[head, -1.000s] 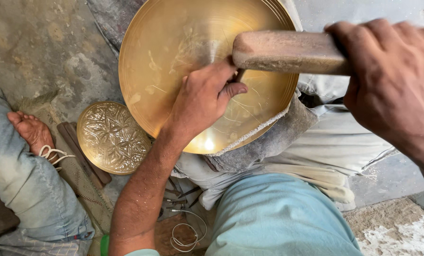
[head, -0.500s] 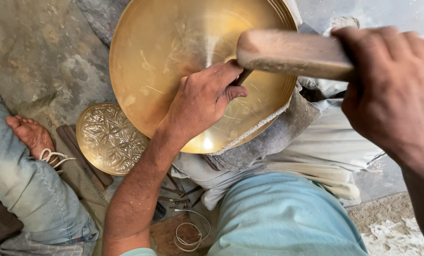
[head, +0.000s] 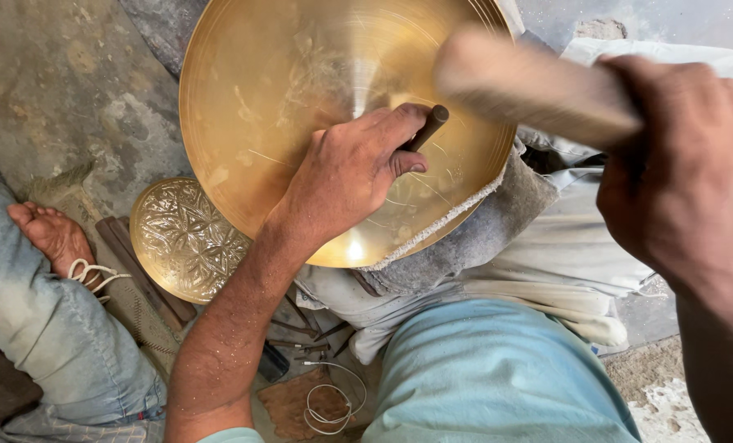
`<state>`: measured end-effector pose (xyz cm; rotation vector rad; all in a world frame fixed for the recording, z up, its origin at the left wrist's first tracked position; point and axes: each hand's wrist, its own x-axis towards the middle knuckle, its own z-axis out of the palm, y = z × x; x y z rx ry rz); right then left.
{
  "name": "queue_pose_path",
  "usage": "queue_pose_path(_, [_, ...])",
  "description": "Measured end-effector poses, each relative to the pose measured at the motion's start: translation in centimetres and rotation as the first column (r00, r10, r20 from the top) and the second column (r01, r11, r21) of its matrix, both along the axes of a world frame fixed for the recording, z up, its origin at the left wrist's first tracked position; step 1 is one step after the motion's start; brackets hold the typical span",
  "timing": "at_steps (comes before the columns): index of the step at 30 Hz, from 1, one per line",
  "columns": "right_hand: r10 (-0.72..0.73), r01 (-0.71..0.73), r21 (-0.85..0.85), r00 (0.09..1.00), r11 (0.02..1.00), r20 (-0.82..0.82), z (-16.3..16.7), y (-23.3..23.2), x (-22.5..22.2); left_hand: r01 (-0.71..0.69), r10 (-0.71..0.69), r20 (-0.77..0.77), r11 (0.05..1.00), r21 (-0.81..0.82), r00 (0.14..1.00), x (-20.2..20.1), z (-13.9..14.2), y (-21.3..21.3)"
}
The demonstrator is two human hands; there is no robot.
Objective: The person sits cross-legged on the floor with a large brass tray resting on their lap. They first scribe guide lines onto the tray with a handheld scriber, reposition the tray with a rope, then hold a chisel against the surface and strike it with a wooden mallet to carve a floral pattern into the brass.
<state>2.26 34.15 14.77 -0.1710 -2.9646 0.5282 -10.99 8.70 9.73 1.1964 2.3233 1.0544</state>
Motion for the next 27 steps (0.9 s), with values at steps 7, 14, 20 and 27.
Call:
queue_pose_path(7, [0.018,-0.018,-0.009,1.0,1.0,-0.001,-0.7,-0.3,0.0,0.007,-0.009,0.022,0.997,0.081,1.0,-0.1,0.0,0.0])
queue_pose_path(14, [-0.048,0.042,-0.265,0.999,0.963,-0.017,-1.9,-0.2,1.1,0.028,-0.032,0.05,0.996,0.082,0.998,-0.2,0.0,-0.1])
queue_pose_path(20, [-0.093,0.092,-0.172,0.996,0.981,0.0,-2.6,0.2,2.4,0.049,-0.052,0.077,0.998,0.042,0.996,-0.1,-0.1,-0.3])
queue_pose_path(27, [0.015,-0.013,0.038,0.999,0.999,-0.046,-1.7,-0.7,1.8,0.062,-0.065,0.059,0.997,0.046,0.996,0.0,-0.5,-0.5])
